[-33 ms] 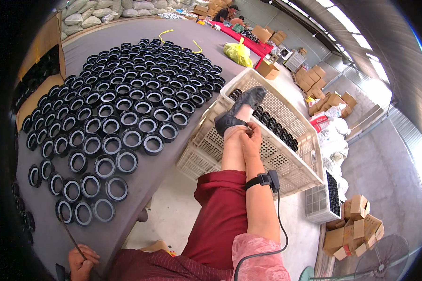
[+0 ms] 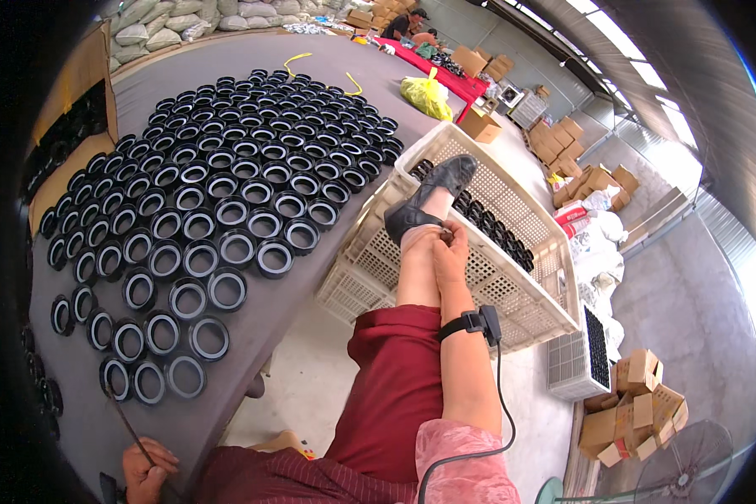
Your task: The recorder is using a small tool to inspect and possibly trim excess material from circular black rubber or plastic industrial components.
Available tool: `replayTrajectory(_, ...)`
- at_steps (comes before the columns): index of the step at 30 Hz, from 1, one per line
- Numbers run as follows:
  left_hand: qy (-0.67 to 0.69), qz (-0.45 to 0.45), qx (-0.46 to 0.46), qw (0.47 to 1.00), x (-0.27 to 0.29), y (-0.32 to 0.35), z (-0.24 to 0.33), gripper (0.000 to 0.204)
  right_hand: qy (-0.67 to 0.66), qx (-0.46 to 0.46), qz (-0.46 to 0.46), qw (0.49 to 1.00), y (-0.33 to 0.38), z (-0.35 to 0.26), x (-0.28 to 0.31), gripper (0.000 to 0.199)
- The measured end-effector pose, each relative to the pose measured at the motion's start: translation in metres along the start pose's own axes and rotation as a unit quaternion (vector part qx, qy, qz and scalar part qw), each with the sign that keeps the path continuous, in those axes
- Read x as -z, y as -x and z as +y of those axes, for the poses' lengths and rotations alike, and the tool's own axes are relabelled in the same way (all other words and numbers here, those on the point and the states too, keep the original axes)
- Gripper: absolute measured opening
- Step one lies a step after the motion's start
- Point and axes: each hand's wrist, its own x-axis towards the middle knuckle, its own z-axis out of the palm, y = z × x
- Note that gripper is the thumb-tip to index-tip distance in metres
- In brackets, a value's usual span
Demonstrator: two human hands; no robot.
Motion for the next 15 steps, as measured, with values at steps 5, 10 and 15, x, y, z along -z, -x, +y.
replayTrajectory(5,-0.006,0.008,-0.014,1.0,0.001,0.002,0.0,0.021,0.048,0.038,0.051,0.997,0.002,0.001,0.0,0.034)
replayTrajectory(10,-0.018,0.009,0.0,1.0,0.0,0.004,0.001,0.021,0.313,0.073,0.092,0.943,0.005,-0.021,-0.004,0.014)
replayTrajectory(15,-0.006,0.012,-0.007,1.0,0.0,0.005,0.001,0.021,0.424,0.341,-0.058,0.837,0.031,-0.048,-0.006,0.004)
